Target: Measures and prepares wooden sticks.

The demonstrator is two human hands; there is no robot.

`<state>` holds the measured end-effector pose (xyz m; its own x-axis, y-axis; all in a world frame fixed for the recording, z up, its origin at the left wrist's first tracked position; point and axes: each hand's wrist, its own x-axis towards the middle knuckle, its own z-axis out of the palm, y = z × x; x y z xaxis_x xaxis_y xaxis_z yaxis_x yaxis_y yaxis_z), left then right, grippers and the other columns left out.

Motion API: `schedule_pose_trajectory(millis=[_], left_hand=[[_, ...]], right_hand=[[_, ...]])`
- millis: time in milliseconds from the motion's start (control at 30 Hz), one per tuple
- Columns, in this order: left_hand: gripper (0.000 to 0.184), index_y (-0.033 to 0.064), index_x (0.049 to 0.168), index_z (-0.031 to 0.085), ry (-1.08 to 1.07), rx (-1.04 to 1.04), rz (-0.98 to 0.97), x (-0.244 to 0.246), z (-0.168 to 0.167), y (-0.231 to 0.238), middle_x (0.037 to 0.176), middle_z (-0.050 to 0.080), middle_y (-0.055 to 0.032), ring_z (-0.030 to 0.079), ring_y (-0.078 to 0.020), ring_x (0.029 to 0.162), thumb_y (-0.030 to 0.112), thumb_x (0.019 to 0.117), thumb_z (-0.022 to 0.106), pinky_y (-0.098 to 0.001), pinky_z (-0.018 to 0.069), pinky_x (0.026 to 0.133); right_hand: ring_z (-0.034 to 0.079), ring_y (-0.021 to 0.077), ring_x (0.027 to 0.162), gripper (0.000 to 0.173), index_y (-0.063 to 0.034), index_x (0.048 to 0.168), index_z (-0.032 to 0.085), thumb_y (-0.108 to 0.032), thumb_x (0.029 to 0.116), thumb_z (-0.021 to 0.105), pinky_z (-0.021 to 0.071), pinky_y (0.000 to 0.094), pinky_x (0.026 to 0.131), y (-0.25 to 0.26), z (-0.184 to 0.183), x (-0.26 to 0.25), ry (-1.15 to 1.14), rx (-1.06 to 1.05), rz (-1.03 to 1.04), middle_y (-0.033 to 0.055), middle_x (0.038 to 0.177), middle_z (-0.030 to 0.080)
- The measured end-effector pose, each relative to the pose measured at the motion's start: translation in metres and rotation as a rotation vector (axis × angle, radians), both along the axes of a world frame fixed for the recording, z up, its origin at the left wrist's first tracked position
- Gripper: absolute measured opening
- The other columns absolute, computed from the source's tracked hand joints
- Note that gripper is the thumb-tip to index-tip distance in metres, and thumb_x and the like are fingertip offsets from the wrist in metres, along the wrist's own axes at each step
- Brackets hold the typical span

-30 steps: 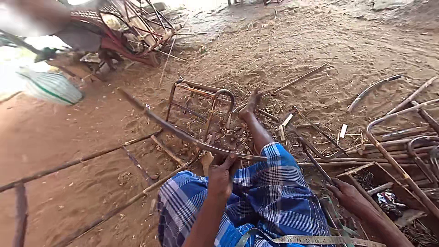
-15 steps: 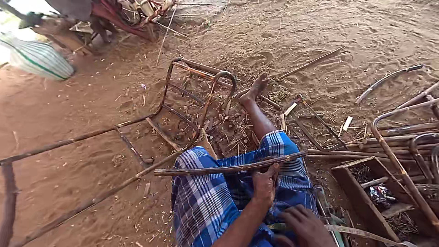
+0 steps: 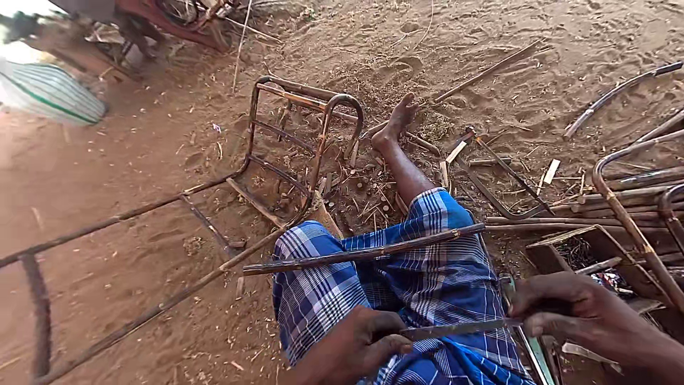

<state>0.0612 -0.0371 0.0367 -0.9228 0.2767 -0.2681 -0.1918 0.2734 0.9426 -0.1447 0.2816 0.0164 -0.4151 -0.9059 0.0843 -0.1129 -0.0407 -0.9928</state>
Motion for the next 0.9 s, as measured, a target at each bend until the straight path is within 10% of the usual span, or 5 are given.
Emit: schedule_pose_trajectory(millis=[200,333,467,600,900], left_hand=[[0.034,0.0163,0.102,0.076,-0.046,-0.179,0.262,0.026,0.014,-0.046,0.070,0.063,0.0058,0.056,-0.0037,0.057,0.045,0.1036,0.058,-0.0197,0.0474,0.052],[0.028,0.0209,0.107,0.075,0.004,-0.387,0.291,0.029,0.004,-0.033,0.089,0.068,0.0077,0.059,-0.0027,0.067,0.039,0.1057,0.054,-0.0203,0.0511,0.060],[0.025,0.0260,0.109,0.077,0.165,-0.477,0.410,0.028,0.002,-0.025,0.107,0.067,0.0051,0.064,-0.0046,0.080,0.026,0.1029,0.053,-0.0220,0.0576,0.067],[0.014,0.0104,0.104,0.080,0.229,-0.297,0.810,0.043,0.014,-0.036,0.104,0.073,-0.0066,0.073,-0.0190,0.079,0.015,0.0954,0.069,-0.0313,0.0661,0.070],[0.015,-0.0024,0.104,0.076,0.168,0.535,1.245,0.072,0.028,-0.046,0.099,0.074,-0.0224,0.075,-0.0198,0.084,0.007,0.0933,0.072,-0.0295,0.0634,0.077]], right_hand=[[0.061,0.0040,0.064,0.018,-0.0283,0.096,0.075,-0.044,0.0962,0.068,0.0527,0.0240,0.055,0.020,-0.025,-0.029,0.363,0.433,-0.034,-0.0116,0.081,0.068],[0.061,0.0305,0.119,0.030,-0.0192,0.115,0.074,-0.035,0.0896,0.078,0.0541,0.0581,0.094,-0.041,-0.024,0.020,0.632,0.547,-0.107,0.0058,0.125,0.066],[0.063,0.0124,0.116,0.047,-0.0167,0.134,0.064,-0.047,0.0992,0.065,0.0536,0.0400,0.100,-0.129,-0.028,0.061,0.184,0.285,0.197,0.0008,0.126,0.067],[0.063,0.0074,0.066,0.025,-0.0117,0.119,0.072,-0.024,0.1067,0.053,0.0547,0.0263,0.062,-0.166,-0.039,0.064,-0.038,0.257,0.328,0.0010,0.086,0.070],[0.059,0.0045,0.063,0.028,-0.0206,0.114,0.077,-0.041,0.0984,0.066,0.0509,0.0216,0.058,-0.192,-0.017,0.039,-0.138,0.163,0.280,-0.0048,0.078,0.067]])
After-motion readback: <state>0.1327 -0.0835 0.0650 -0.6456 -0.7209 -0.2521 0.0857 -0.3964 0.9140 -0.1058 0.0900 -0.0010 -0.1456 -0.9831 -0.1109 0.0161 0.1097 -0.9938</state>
